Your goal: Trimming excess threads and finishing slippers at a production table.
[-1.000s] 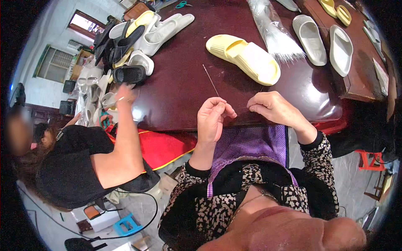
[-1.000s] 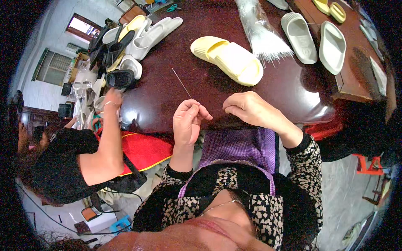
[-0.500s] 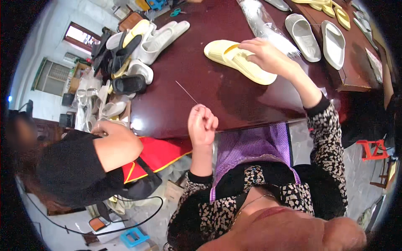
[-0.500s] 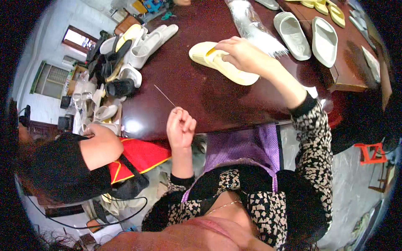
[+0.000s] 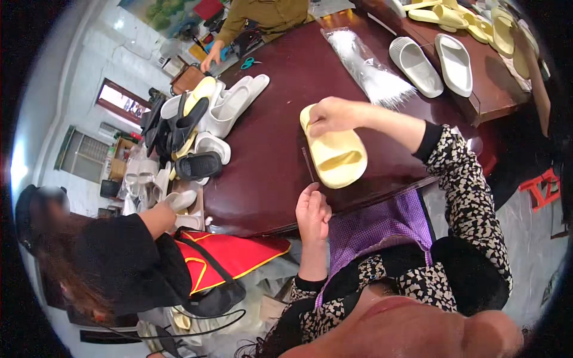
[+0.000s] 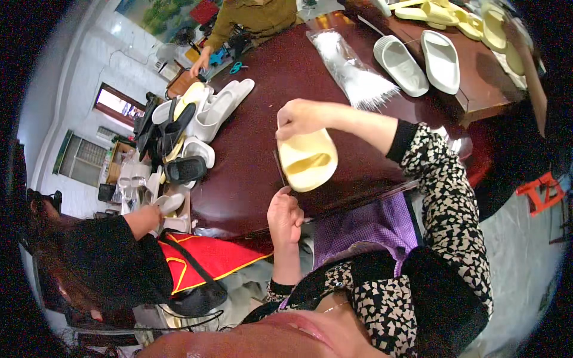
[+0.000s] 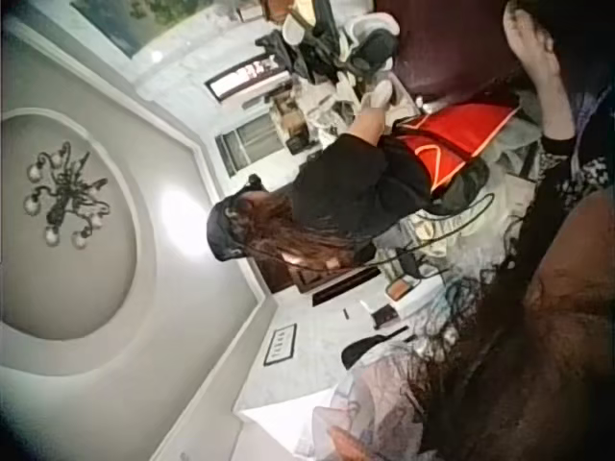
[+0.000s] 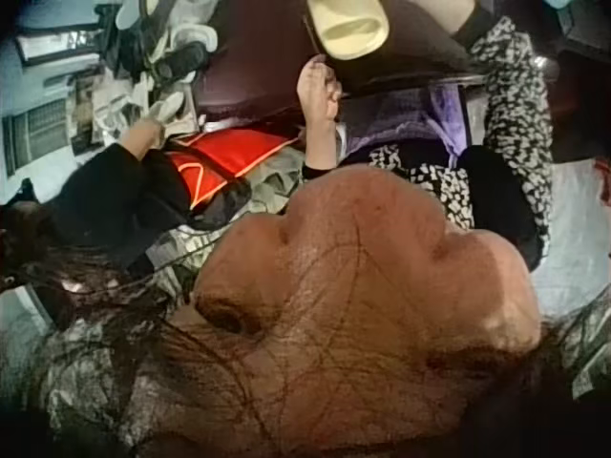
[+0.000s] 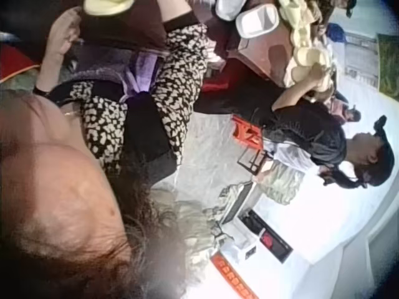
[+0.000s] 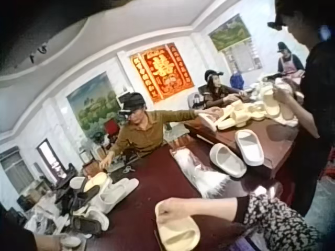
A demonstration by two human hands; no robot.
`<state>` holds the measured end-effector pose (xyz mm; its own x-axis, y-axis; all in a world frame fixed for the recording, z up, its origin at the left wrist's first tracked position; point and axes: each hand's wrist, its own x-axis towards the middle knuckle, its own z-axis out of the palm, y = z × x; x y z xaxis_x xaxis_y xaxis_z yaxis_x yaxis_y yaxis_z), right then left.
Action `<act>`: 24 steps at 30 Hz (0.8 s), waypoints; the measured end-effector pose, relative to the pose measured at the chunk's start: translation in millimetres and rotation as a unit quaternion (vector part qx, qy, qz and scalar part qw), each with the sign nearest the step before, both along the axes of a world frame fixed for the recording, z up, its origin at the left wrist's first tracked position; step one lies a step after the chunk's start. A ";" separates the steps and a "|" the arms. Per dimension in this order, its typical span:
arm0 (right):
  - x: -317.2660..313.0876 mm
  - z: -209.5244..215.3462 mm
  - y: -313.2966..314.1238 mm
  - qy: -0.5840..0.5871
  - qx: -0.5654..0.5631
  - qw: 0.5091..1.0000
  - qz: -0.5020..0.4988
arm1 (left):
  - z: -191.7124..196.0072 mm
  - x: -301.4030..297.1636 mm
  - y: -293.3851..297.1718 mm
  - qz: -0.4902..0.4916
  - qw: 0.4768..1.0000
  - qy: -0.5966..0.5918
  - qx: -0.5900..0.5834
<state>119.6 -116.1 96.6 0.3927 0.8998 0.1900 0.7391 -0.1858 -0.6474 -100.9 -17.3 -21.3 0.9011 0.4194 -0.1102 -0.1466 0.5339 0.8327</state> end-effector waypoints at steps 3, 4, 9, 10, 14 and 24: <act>-16.9 -9.0 7.7 0.017 0.036 0.999 -0.028 | 4.0 3.2 -6.4 0.023 0.999 0.018 0.016; -20.5 -13.7 9.1 0.023 0.054 0.997 -0.050 | 5.4 2.9 -8.9 0.036 0.999 0.027 0.024; -32.6 -30.6 9.1 0.046 0.065 0.991 -0.112 | 16.3 -6.4 -10.5 0.029 0.999 -0.023 -0.039; -35.1 -33.5 8.5 0.050 0.062 0.990 -0.113 | 14.5 -6.8 -10.9 0.021 0.999 -0.012 -0.025; -42.0 -38.8 13.4 0.087 0.060 0.991 -0.081 | 9.9 -7.5 -7.1 0.035 0.999 0.031 0.016; 58.2 -89.7 -19.6 0.028 0.277 0.923 -0.266 | 11.2 -17.0 33.1 0.087 0.996 0.021 -0.007</act>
